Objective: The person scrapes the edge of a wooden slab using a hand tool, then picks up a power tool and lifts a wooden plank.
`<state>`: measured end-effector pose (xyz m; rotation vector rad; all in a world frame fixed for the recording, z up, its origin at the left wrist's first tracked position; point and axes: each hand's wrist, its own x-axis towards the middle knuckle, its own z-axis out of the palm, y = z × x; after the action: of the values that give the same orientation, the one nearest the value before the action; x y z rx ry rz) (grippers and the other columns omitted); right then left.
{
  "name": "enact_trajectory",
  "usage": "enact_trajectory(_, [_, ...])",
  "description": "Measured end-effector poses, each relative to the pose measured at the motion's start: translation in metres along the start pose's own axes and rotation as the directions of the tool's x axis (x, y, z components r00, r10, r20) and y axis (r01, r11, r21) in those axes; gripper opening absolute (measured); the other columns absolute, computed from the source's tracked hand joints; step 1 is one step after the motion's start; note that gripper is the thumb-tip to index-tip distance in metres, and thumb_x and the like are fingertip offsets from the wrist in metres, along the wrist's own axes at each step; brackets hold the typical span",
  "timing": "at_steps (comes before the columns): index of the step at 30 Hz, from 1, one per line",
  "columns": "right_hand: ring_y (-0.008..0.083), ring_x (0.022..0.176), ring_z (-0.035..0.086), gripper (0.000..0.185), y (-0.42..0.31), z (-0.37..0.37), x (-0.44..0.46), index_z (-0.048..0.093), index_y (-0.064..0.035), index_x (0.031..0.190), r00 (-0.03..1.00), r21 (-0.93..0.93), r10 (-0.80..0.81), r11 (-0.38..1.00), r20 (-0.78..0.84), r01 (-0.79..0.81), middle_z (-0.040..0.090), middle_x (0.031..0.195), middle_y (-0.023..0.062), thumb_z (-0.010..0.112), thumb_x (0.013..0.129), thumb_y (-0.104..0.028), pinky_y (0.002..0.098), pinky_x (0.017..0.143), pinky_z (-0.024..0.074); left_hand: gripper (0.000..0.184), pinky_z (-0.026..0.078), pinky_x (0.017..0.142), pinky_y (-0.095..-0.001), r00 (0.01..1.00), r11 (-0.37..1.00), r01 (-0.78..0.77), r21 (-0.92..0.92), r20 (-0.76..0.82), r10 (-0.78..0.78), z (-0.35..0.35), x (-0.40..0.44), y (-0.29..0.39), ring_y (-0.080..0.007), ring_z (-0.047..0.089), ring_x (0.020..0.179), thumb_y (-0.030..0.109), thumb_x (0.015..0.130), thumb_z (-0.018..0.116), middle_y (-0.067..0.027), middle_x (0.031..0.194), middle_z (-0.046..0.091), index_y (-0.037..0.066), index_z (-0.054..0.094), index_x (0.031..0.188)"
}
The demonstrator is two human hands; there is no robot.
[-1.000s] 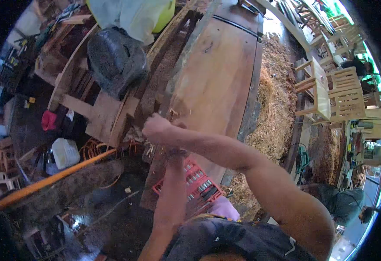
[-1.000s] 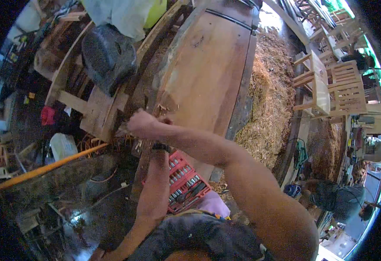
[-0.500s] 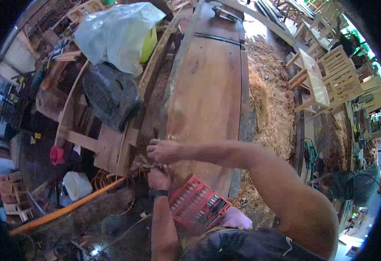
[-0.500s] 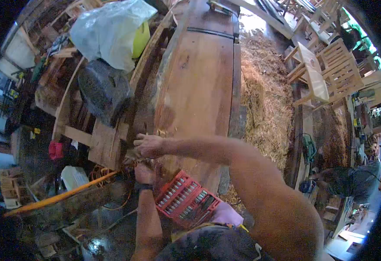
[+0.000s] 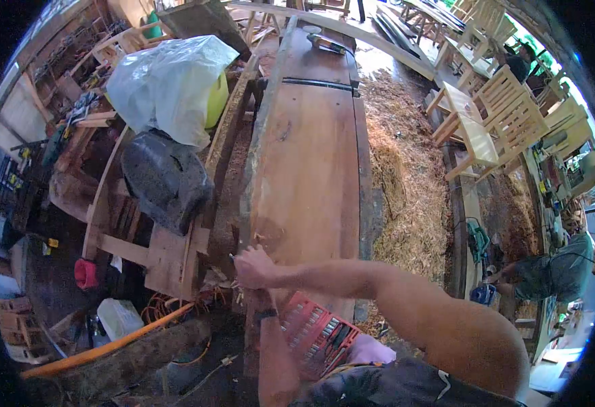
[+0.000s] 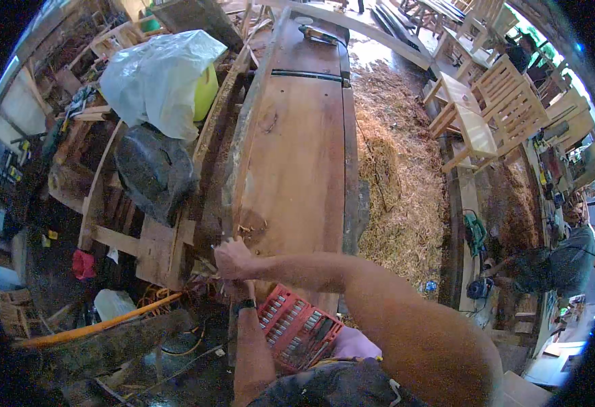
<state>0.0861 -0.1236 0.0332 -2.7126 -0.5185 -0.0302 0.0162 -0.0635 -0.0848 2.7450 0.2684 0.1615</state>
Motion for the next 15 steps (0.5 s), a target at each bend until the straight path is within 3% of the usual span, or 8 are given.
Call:
enact_trajectory(1, [0.0295,0.084,0.059,0.024,0.002,-0.013,0.004,0.068,-0.0151,0.088,1.0,-0.002,-0.001,1.0,-0.003,0.001,0.064,0.085,0.0087,0.061,0.078,-0.035,0.0432,0.07,0.044,0.039,0.045,0.091,-0.0401,0.995,0.968,-0.036,-0.247,0.084,0.059,-0.006,-0.003,0.0,-0.0261,0.058,0.103,0.04,0.088,0.057,-0.0121,0.103,0.064,0.005,0.06,0.106])
enact_trajectory(3, [0.0288,0.091,0.057,0.029,0.011,-0.056,0.024,0.064,-0.0161,0.103,0.807,-0.078,-0.471,0.846,0.356,0.528,0.064,0.087,0.0087,0.06,0.081,-0.035,0.044,0.079,0.0408,0.043,0.044,0.089,-0.0412,0.949,0.883,0.058,-0.465,0.301,0.097,-0.039,-0.005,0.003,-0.0275,0.059,0.099,0.045,0.085,0.063,-0.0121,0.096,0.066,0.004,0.063,0.099])
enact_trajectory(4, [0.0288,0.091,0.057,0.029,0.015,-0.06,0.032,0.064,-0.0161,0.103,0.805,-0.079,-0.472,0.844,0.36,0.531,0.064,0.087,0.0087,0.06,0.081,-0.035,0.044,0.079,0.0408,0.043,0.044,0.089,-0.0412,0.949,0.881,0.061,-0.469,0.3,0.094,-0.07,-0.008,0.017,-0.0275,0.059,0.099,0.045,0.085,0.063,-0.0121,0.096,0.066,0.004,0.063,0.099])
enact_trajectory(6, [0.0249,0.096,0.055,0.028,0.02,-0.062,0.049,0.065,-0.0182,0.101,0.636,-0.16,-0.634,0.642,0.439,0.75,0.063,0.093,0.0041,0.061,0.08,-0.035,0.0446,0.084,0.038,0.046,0.047,0.078,-0.0433,0.971,0.91,0.209,-0.358,0.183,-0.151,-0.127,-0.013,0.042,-0.0345,0.061,0.087,0.048,0.085,0.061,-0.0168,0.095,0.065,0.003,0.063,0.096])
enact_trajectory(7, [0.0229,0.098,0.055,0.027,0.019,-0.06,0.055,0.066,-0.0193,0.101,0.541,-0.186,-0.691,0.522,0.48,0.832,0.063,0.096,0.0018,0.061,0.079,-0.035,0.0448,0.087,0.0366,0.048,0.049,0.07,-0.0447,0.969,0.938,0.195,-0.288,-0.09,-0.229,-0.142,-0.012,0.053,-0.0381,0.061,0.078,0.049,0.084,0.061,-0.0192,0.089,0.065,0.001,0.062,0.09])
enact_trajectory(10, [0.017,0.106,0.053,0.025,0.02,-0.06,0.067,0.067,-0.0224,0.098,0.233,-0.229,-0.761,0.114,0.605,0.967,0.063,0.106,-0.0051,0.062,0.077,-0.035,0.0457,0.094,0.0323,0.044,0.051,0.072,-0.0448,0.985,0.99,0.141,0.003,-0.096,-0.14,-0.148,-0.001,0.053,-0.0355,0.065,0.081,0.044,0.087,0.056,-0.0178,0.082,0.065,0.001,0.063,0.089])
enact_trajectory(14, [0.0161,0.113,0.05,0.028,0.033,-0.077,0.054,0.066,-0.0207,0.102,0.396,-0.215,-0.749,0.333,0.531,0.918,0.061,0.113,-0.0037,0.062,0.078,-0.035,0.0441,0.099,0.0308,0.042,0.051,0.068,-0.0437,0.97,0.966,0.2,0.164,0.103,-0.218,-0.131,0.014,0.035,-0.0331,0.065,0.077,0.044,0.088,0.054,-0.0161,0.083,0.065,0.003,0.062,0.082])
enact_trajectory(15, [0.019,0.108,0.054,0.023,0.041,-0.071,0.045,0.068,-0.0174,0.094,0.639,-0.222,-0.738,0.601,0.217,0.768,0.064,0.104,0.0013,0.064,0.077,-0.033,0.043,0.094,0.0372,0.042,0.051,0.062,-0.0462,0.999,0.98,-0.001,0.197,0.035,-0.006,-0.112,0.015,0.012,-0.0347,0.064,0.075,0.046,0.089,0.052,-0.0157,0.078,0.065,0.006,0.063,0.088])
